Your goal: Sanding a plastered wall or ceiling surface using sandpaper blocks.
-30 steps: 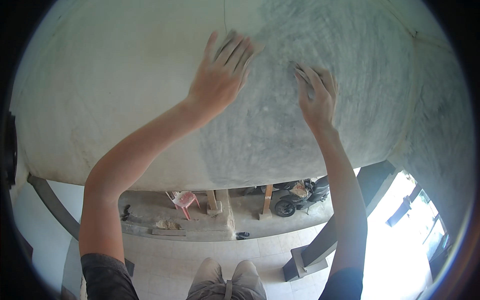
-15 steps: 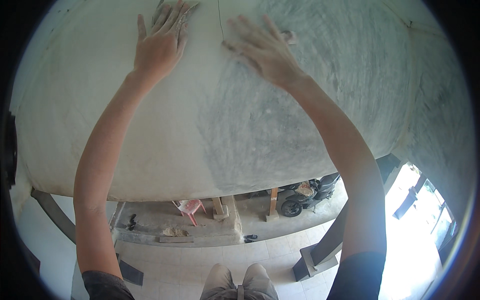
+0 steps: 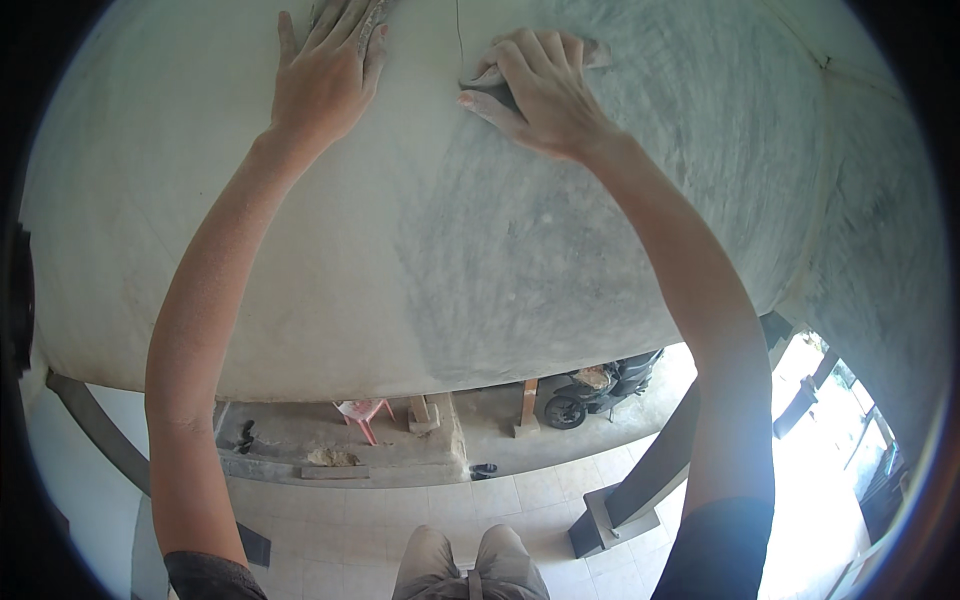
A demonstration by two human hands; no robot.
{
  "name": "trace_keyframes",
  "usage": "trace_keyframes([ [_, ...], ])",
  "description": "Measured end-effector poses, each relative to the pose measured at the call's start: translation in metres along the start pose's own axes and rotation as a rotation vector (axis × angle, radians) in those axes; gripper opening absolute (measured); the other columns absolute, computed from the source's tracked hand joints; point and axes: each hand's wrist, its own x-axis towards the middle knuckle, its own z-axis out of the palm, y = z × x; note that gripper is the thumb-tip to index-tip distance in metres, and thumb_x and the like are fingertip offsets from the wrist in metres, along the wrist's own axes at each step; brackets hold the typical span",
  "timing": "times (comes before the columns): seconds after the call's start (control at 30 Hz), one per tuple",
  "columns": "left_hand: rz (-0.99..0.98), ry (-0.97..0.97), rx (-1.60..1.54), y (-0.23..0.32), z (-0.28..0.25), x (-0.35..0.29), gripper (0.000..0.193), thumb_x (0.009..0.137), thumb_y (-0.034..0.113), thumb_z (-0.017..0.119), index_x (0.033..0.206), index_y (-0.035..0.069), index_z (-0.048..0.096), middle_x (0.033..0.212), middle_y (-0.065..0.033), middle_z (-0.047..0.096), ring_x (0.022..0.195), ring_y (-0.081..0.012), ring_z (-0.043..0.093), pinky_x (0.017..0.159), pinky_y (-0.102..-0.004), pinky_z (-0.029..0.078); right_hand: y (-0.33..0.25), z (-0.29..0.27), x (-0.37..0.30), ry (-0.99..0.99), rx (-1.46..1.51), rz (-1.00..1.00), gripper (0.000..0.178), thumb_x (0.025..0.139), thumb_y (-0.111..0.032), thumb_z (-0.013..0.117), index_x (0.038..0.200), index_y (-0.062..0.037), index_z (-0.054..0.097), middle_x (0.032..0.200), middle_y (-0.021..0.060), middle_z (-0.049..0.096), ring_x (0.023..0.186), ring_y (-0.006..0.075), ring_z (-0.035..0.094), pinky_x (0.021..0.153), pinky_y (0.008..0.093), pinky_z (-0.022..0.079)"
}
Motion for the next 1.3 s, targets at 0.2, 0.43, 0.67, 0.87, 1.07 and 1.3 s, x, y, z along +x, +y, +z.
trace_keyframes([
  [0.2, -0.014, 0.008, -0.035, 0.001, 0.0, 0.003, 0.054, 0.105, 0.031, 0.03, 0.154, 0.01, 0.023, 0.16, -0.0092, 0.025, 0.15, -0.026, 0.017, 0.119, -0.0606, 0.009, 0.034, -0.001, 0.007, -0.077, -0.2, -0.081, 0.031, 0.097, -0.041, 0.056, 0.108, -0.0127, 0.049, 0.115, 0.0062, 0.048, 0.111, 0.0256, 0.039, 0.098, 0.0459, 0.024],
  [0.43, -0.01, 0.001, -0.01, -0.002, 0.001, -0.002, 0.053, 0.105, 0.031, 0.029, 0.154, 0.011, 0.024, 0.159, -0.0099, 0.028, 0.149, -0.0267, 0.019, 0.119, -0.06, 0.009, -0.028, 0.007, 0.022, -0.468, -0.175, 0.173, 0.054, 0.099, -0.058, 0.031, 0.111, -0.012, 0.058, 0.131, 0.0154, 0.046, 0.13, 0.0355, 0.031, 0.11, 0.0666, 0.007],
  [0.67, -0.014, -0.006, -0.031, 0.005, -0.002, 0.003, 0.052, 0.105, 0.029, 0.029, 0.154, 0.01, 0.025, 0.157, -0.0109, 0.031, 0.148, -0.0278, 0.023, 0.119, -0.0611, 0.008, -0.032, -0.002, 0.027, -0.477, -0.179, 0.105, 0.051, 0.099, -0.054, 0.038, 0.113, -0.0091, 0.057, 0.123, 0.0148, 0.047, 0.126, 0.0363, 0.034, 0.11, 0.0627, 0.012],
  [0.87, 0.019, -0.041, 0.048, 0.008, -0.007, 0.009, 0.052, 0.104, 0.026, 0.03, 0.153, 0.009, 0.026, 0.158, -0.0109, 0.03, 0.149, -0.0277, 0.021, 0.119, -0.0607, 0.008, -0.008, 0.009, 0.024, -0.076, -0.078, 0.031, 0.026, 0.097, -0.028, 0.042, 0.099, -0.0077, 0.059, 0.104, 0.0158, 0.053, 0.113, 0.0355, 0.048, 0.101, 0.0701, 0.03],
  [1.07, -0.014, -0.082, -0.088, -0.001, -0.005, 0.0, 0.052, 0.104, 0.026, 0.03, 0.153, 0.007, 0.026, 0.158, -0.0119, 0.028, 0.149, -0.0285, 0.019, 0.119, -0.0605, 0.006, -0.06, 0.01, 0.026, -0.665, -0.109, -0.139, 0.043, 0.1, -0.04, 0.038, 0.102, -0.0031, 0.06, 0.115, 0.019, 0.051, 0.128, 0.0386, 0.035, 0.11, 0.0667, 0.011],
  [1.3, 0.008, -0.1, -0.087, 0.005, -0.007, 0.001, 0.052, 0.104, 0.026, 0.03, 0.153, 0.006, 0.026, 0.159, -0.0127, 0.027, 0.149, -0.0292, 0.018, 0.119, -0.0603, 0.006, -0.054, 0.013, 0.013, -0.375, -0.362, -0.109, 0.034, 0.101, -0.029, 0.036, 0.109, -0.0037, 0.057, 0.106, 0.0165, 0.052, 0.115, 0.0346, 0.045, 0.104, 0.0644, 0.026],
])
